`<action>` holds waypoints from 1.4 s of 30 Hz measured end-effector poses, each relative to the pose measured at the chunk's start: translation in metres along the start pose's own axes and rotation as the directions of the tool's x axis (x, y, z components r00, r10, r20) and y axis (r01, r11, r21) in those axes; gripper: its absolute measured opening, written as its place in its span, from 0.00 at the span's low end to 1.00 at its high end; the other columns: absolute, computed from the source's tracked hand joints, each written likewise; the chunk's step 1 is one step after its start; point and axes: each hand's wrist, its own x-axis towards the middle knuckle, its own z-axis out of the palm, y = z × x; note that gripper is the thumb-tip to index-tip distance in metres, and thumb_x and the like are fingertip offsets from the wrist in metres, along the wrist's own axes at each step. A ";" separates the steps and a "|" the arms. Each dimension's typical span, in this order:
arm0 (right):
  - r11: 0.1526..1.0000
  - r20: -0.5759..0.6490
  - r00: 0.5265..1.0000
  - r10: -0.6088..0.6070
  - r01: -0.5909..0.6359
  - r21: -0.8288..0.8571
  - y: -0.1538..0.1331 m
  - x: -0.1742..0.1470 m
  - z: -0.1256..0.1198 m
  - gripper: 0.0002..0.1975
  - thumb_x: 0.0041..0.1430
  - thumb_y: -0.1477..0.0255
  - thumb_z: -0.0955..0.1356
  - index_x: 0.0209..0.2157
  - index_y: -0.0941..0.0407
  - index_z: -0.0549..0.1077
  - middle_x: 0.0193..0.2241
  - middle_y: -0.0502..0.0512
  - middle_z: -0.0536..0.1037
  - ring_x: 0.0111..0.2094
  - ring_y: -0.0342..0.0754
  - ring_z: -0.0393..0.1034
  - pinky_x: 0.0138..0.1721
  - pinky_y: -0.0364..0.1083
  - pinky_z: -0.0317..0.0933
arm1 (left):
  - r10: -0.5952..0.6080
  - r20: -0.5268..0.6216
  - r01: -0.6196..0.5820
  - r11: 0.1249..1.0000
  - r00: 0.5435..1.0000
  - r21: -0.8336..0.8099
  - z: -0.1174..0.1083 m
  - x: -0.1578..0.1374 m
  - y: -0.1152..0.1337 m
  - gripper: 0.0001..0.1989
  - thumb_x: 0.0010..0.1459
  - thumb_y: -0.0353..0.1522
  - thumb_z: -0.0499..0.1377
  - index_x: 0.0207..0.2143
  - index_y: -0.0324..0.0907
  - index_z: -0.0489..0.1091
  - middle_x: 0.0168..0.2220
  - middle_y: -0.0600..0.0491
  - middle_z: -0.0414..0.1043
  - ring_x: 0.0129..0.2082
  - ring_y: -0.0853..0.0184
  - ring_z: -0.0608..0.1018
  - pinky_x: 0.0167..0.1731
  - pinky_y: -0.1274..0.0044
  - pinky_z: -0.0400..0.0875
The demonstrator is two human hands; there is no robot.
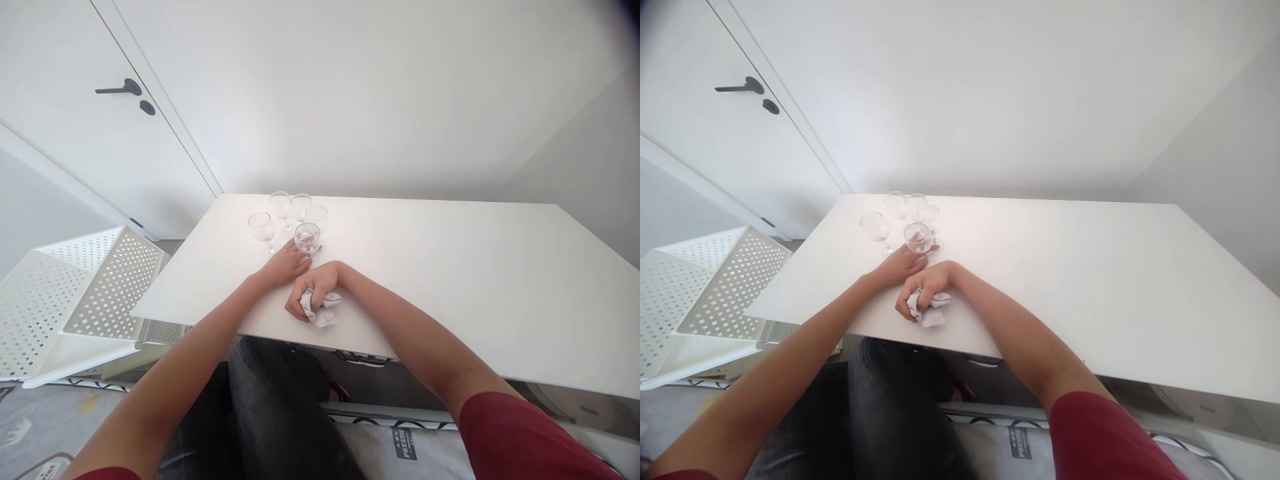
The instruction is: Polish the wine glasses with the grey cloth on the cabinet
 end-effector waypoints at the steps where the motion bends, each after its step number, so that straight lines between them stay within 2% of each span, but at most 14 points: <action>1: 1.000 -0.003 1.000 0.004 -0.004 -0.002 -0.001 0.000 0.000 0.11 0.62 0.66 0.79 0.37 0.60 0.81 0.38 0.57 0.79 0.41 0.51 0.73 0.47 0.45 0.67 | -0.004 0.005 0.004 1.000 1.000 -0.004 -0.001 -0.004 0.000 0.28 0.74 0.41 0.47 0.72 0.51 0.66 0.75 0.54 0.62 0.78 0.54 0.58 0.78 0.58 0.56; 4: 1.000 -0.002 1.000 0.008 -0.008 -0.005 -0.002 0.000 0.000 0.11 0.62 0.66 0.79 0.37 0.60 0.81 0.37 0.57 0.79 0.41 0.51 0.73 0.48 0.45 0.67 | -0.005 0.018 0.005 1.000 1.000 -0.017 -0.006 -0.017 0.000 0.28 0.74 0.42 0.48 0.72 0.52 0.66 0.73 0.53 0.65 0.78 0.54 0.58 0.78 0.58 0.55; 10: 1.000 0.006 1.000 -0.002 0.002 -0.022 0.000 -0.001 -0.001 0.07 0.64 0.69 0.76 0.38 0.60 0.81 0.39 0.57 0.79 0.42 0.51 0.73 0.49 0.45 0.67 | -0.019 0.075 0.020 1.000 0.997 -0.017 -0.021 -0.046 -0.007 0.29 0.74 0.45 0.47 0.72 0.51 0.66 0.77 0.54 0.56 0.78 0.53 0.58 0.79 0.59 0.52; 14: 1.000 -0.014 1.000 0.009 -0.009 -0.022 0.001 -0.003 0.000 0.06 0.64 0.71 0.76 0.38 0.60 0.80 0.39 0.57 0.79 0.42 0.51 0.73 0.49 0.46 0.67 | -0.021 0.101 0.026 0.998 0.995 -0.050 -0.034 -0.060 -0.020 0.29 0.74 0.48 0.46 0.72 0.55 0.66 0.77 0.56 0.57 0.77 0.55 0.63 0.79 0.60 0.52; 21: 0.999 -0.030 0.999 0.022 -0.024 -0.046 0.000 -0.003 0.001 0.07 0.62 0.70 0.76 0.37 0.59 0.80 0.38 0.56 0.79 0.42 0.51 0.74 0.49 0.46 0.67 | -0.063 0.123 0.081 0.987 0.990 -0.140 -0.046 -0.072 -0.035 0.31 0.71 0.53 0.50 0.70 0.56 0.69 0.77 0.56 0.57 0.77 0.55 0.61 0.78 0.58 0.50; 26: 0.999 -0.031 0.999 0.016 -0.017 -0.029 0.001 -0.003 0.000 0.07 0.63 0.69 0.76 0.37 0.60 0.80 0.38 0.56 0.79 0.41 0.51 0.73 0.48 0.45 0.67 | -0.123 0.070 0.138 0.950 0.990 -0.281 -0.044 -0.073 -0.030 0.33 0.67 0.55 0.57 0.68 0.52 0.71 0.73 0.52 0.65 0.76 0.55 0.65 0.77 0.59 0.56; 29: 0.999 -0.024 1.000 0.005 -0.006 -0.039 0.004 -0.003 -0.001 0.07 0.63 0.70 0.76 0.38 0.59 0.81 0.39 0.56 0.79 0.42 0.51 0.74 0.48 0.46 0.67 | -0.131 0.055 0.142 0.930 0.990 -0.340 -0.043 -0.074 -0.027 0.33 0.65 0.55 0.60 0.66 0.50 0.73 0.74 0.51 0.64 0.76 0.54 0.65 0.78 0.59 0.55; 32: 0.999 -0.025 1.000 0.008 -0.009 -0.039 0.005 -0.002 -0.002 0.06 0.63 0.70 0.76 0.39 0.59 0.81 0.39 0.56 0.79 0.42 0.52 0.74 0.49 0.47 0.67 | -0.204 0.034 0.203 0.908 0.978 -0.367 -0.040 -0.081 -0.028 0.37 0.61 0.54 0.64 0.69 0.51 0.69 0.74 0.50 0.63 0.75 0.53 0.65 0.78 0.58 0.55; 35: 0.999 -0.026 1.000 0.003 -0.004 -0.035 0.004 -0.003 -0.001 0.05 0.63 0.72 0.75 0.39 0.59 0.80 0.39 0.57 0.79 0.42 0.52 0.73 0.49 0.47 0.67 | -0.327 -0.099 0.273 0.893 0.940 -0.357 -0.036 -0.093 -0.029 0.39 0.58 0.55 0.67 0.68 0.51 0.69 0.72 0.50 0.67 0.74 0.51 0.67 0.75 0.57 0.61; 37: 1.000 -0.031 1.000 -0.004 0.003 -0.030 0.004 -0.003 0.000 0.04 0.63 0.73 0.75 0.38 0.59 0.80 0.39 0.57 0.79 0.42 0.51 0.73 0.48 0.47 0.67 | -0.380 -0.210 0.294 0.890 0.901 -0.349 -0.034 -0.102 -0.027 0.36 0.57 0.54 0.68 0.63 0.51 0.73 0.68 0.49 0.71 0.68 0.51 0.74 0.68 0.58 0.71; 38: 1.000 -0.036 0.999 -0.005 0.004 -0.026 0.003 -0.003 0.001 0.04 0.63 0.73 0.75 0.38 0.60 0.80 0.39 0.57 0.78 0.41 0.51 0.73 0.48 0.47 0.67 | -0.402 -0.239 0.305 0.883 0.884 -0.356 -0.034 -0.105 -0.024 0.34 0.56 0.54 0.68 0.61 0.51 0.73 0.66 0.49 0.72 0.62 0.53 0.78 0.63 0.60 0.76; 40: 1.000 -0.045 0.999 0.001 -0.002 -0.020 0.004 -0.004 0.001 0.04 0.62 0.73 0.75 0.38 0.60 0.80 0.39 0.57 0.78 0.41 0.51 0.72 0.47 0.47 0.67 | -0.453 -0.222 0.331 0.841 0.863 -0.428 -0.036 -0.111 -0.015 0.34 0.56 0.52 0.69 0.61 0.51 0.72 0.62 0.49 0.74 0.46 0.61 0.82 0.51 0.65 0.81; 42: 1.000 -0.049 0.999 0.009 -0.009 -0.010 0.004 -0.004 0.001 0.05 0.62 0.72 0.75 0.38 0.60 0.80 0.38 0.56 0.78 0.41 0.51 0.72 0.47 0.46 0.67 | -0.463 -0.164 0.294 0.759 0.871 -0.580 -0.038 -0.113 -0.006 0.35 0.57 0.51 0.69 0.64 0.51 0.68 0.62 0.47 0.72 0.33 0.71 0.79 0.40 0.70 0.81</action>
